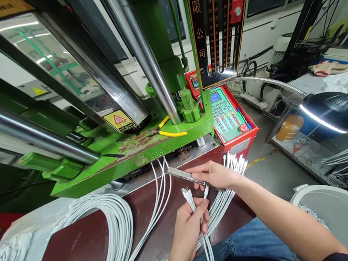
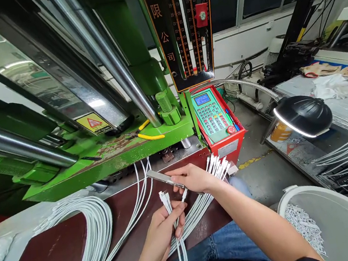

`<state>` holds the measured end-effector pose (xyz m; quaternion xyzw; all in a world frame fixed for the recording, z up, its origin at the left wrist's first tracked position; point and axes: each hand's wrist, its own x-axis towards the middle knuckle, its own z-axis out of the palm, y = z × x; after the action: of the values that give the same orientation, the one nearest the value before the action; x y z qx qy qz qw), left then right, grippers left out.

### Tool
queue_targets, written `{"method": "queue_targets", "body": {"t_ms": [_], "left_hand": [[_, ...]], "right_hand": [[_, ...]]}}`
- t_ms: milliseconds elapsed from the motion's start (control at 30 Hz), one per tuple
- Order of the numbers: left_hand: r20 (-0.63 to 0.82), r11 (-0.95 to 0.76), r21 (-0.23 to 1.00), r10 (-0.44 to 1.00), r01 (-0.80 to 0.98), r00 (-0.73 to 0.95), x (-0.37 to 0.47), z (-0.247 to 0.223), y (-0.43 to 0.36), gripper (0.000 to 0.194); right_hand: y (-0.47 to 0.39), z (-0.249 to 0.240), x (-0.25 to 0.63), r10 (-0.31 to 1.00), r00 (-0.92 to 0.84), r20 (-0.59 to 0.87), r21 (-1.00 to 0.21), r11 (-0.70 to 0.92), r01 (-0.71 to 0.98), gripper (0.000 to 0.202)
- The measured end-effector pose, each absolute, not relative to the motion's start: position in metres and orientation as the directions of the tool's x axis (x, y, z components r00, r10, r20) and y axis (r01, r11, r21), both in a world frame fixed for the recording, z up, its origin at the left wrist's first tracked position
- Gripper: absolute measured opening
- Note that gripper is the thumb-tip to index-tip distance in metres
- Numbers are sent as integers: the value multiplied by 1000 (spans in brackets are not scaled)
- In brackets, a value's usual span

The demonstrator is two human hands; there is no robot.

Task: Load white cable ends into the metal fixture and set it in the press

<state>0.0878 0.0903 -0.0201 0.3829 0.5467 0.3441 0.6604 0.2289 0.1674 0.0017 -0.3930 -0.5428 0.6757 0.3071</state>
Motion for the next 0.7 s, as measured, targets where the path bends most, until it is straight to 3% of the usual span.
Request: {"method": "queue_targets", "body": {"t_ms": [233, 467, 700], "left_hand": [[-456, 467, 883, 876, -39, 158, 92, -19, 94, 27], [-500, 539, 766, 842, -351, 204, 85, -11, 91, 21], [-455, 509, 824, 856, -250, 246, 79, -14, 90, 26]], "right_hand": [[169, -5, 229, 844, -518, -141, -987, -162, 6, 36], [176, -7, 239, 845, -506, -172, -977, -212, -21, 38], [176, -6, 241, 830, -533, -163, -977, -212, -32, 36]]}}
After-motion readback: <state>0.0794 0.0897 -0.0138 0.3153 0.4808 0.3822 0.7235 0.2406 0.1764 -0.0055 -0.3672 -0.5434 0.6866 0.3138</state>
